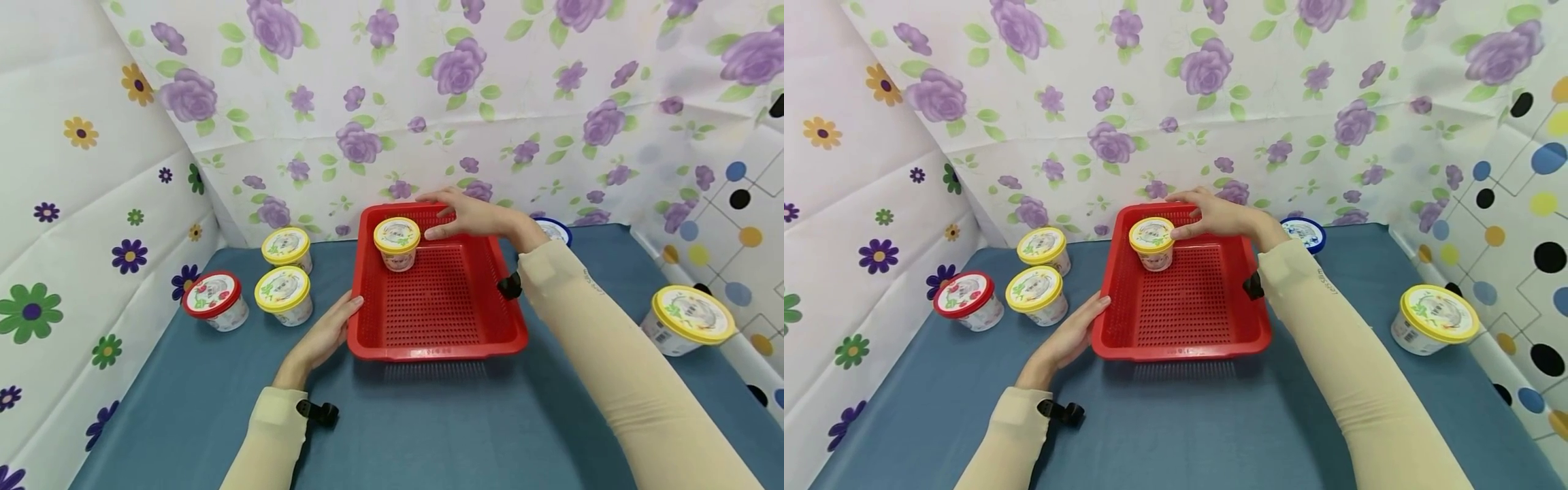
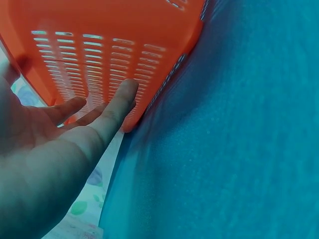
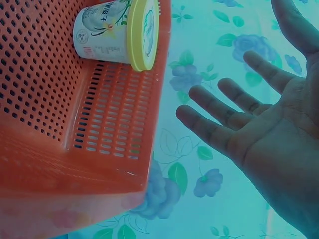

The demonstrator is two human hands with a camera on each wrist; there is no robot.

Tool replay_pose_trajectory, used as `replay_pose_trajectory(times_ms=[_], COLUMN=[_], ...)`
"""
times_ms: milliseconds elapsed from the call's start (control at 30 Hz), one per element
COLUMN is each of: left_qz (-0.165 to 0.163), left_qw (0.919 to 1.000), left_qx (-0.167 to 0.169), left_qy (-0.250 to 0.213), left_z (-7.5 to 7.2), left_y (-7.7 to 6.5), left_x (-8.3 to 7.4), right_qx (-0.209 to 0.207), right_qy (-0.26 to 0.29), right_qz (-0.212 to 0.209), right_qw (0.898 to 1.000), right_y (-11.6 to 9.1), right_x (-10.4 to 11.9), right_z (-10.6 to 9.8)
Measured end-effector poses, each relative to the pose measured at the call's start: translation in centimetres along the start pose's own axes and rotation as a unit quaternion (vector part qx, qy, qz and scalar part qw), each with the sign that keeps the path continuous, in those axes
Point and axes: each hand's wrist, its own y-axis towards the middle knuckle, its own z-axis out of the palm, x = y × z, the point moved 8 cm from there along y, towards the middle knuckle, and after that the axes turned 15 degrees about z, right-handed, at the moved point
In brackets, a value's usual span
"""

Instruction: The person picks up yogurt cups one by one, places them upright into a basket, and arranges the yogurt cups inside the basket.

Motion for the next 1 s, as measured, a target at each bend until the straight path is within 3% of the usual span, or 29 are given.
replay_pose_trajectory(times_ms=[433, 700, 1000], left_qz=[-0.002, -0.005, -0.005], left_qw=[1.0, 1.0, 1.0], left_qx=[-0.003, -0.002, -0.006], left_qy=[0.001, 0.003, 0.004], left_z=[-0.1, 0.0, -0.1], left_y=[-0.2, 0.0, 0.0], left_x=[0.0, 0.0, 0.0], right_qx=[-0.006, -0.035, -0.044], right_qy=[0.021, 0.004, 0.047], right_qz=[-0.003, -0.008, -0.001], right_qw=[1.0, 0.999, 0.998], right_y=[-2.0, -4.7, -7.8], right_x=[0.2, -1.7, -4.0], right_z=[-0.7, -2.0, -2.5])
